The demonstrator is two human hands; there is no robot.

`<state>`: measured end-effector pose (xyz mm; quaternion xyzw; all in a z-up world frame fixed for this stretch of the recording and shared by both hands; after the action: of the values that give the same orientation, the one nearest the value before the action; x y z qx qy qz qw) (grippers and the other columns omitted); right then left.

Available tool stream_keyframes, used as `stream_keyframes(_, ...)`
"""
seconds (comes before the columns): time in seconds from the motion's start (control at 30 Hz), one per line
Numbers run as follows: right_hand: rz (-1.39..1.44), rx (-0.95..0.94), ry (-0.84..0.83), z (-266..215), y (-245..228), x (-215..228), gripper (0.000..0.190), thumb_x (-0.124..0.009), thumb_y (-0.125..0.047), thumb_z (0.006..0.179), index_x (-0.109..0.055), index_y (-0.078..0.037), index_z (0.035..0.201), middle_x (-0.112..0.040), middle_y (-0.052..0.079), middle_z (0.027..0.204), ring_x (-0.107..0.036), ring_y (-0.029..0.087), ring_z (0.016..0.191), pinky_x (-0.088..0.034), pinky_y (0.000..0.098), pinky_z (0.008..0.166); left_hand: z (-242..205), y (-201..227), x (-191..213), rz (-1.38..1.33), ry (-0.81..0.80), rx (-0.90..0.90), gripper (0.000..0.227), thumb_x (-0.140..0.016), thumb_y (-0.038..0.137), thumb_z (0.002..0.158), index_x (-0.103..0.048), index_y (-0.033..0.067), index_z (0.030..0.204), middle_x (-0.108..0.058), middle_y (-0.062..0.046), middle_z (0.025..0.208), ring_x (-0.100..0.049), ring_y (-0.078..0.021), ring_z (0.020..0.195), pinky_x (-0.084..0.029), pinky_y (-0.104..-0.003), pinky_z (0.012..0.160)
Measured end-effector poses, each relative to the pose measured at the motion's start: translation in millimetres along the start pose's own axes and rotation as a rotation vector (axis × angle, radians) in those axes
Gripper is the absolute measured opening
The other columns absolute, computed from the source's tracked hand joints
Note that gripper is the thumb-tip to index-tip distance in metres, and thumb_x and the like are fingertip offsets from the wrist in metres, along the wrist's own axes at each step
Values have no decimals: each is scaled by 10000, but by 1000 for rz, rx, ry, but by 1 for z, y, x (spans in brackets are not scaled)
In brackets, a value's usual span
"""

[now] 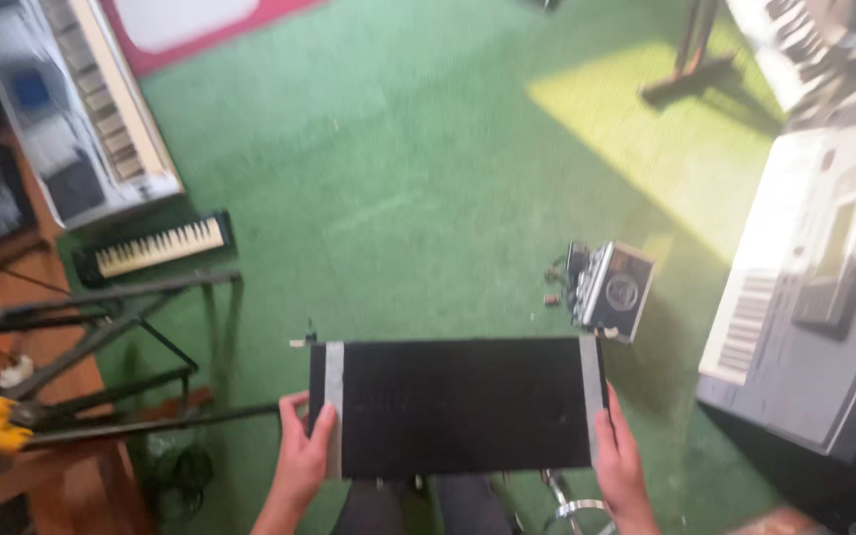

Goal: The person picks up a black electronic device from the floor, places it into a foam-lined protective case, and then coils a black cable and places it into the same case.

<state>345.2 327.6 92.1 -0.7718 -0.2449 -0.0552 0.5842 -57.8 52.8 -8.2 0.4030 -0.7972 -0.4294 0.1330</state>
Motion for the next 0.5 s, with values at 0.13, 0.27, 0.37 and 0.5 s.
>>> stream_keyframes(0.13, 5, 6, 19, -49, -66, 27, 515, -450, -198, 1056, -441, -41, 1546, -532, 82, 1522, -467, 164, 1377, -318, 295, 1143, -72, 73, 9, 43, 16, -50, 410, -573, 228, 1002, -366, 80, 1324, -671, -190, 1136, -660, -190, 944, -560, -342, 770)
stream_keyframes(0.27, 90, 57, 13, -69, -135, 48, 519, -461, -213, 1039, -454, -38, 1527, -526, 70, 1532, -457, 151, 1398, -309, 289, 1150, -122, 133, 9, 16, 5, -73, 486, -530, 247, 986, -325, 128, 1411, -706, -177, 1141, -673, -189, 949, -563, -333, 780)
stream_keyframes(0.37, 47, 107, 22, -91, -161, 66, 504, -461, -233, 1051, -484, -32, 1512, -552, 86, 1520, -477, 181, 1390, -320, 301, 1152, -159, 165, 20, -27, 13, -152, 584, -530, 239, 983, -284, 167, 1507, -662, -145, 1184, -651, -174, 994, -542, -326, 822)
stream_keyframes(0.5, -104, 338, 81, -101, -213, 89, 485, -471, -192, 1040, -484, -8, 1488, -506, 127, 1542, -399, 220, 1472, -252, 329, 1202, -194, 208, 19, -40, 33, -287, 598, -548, 237, 981, -317, 181, 1530, -723, -187, 1179, -683, -193, 1014, -532, -315, 877)
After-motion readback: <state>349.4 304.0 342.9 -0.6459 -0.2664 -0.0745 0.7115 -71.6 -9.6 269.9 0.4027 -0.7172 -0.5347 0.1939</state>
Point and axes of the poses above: each hand's wrist, its own z-axis towards the middle knuckle, its own x-axis out of the back of the hand, y = z × x, the point moved 10 cm from there along z, towards the middle knuckle
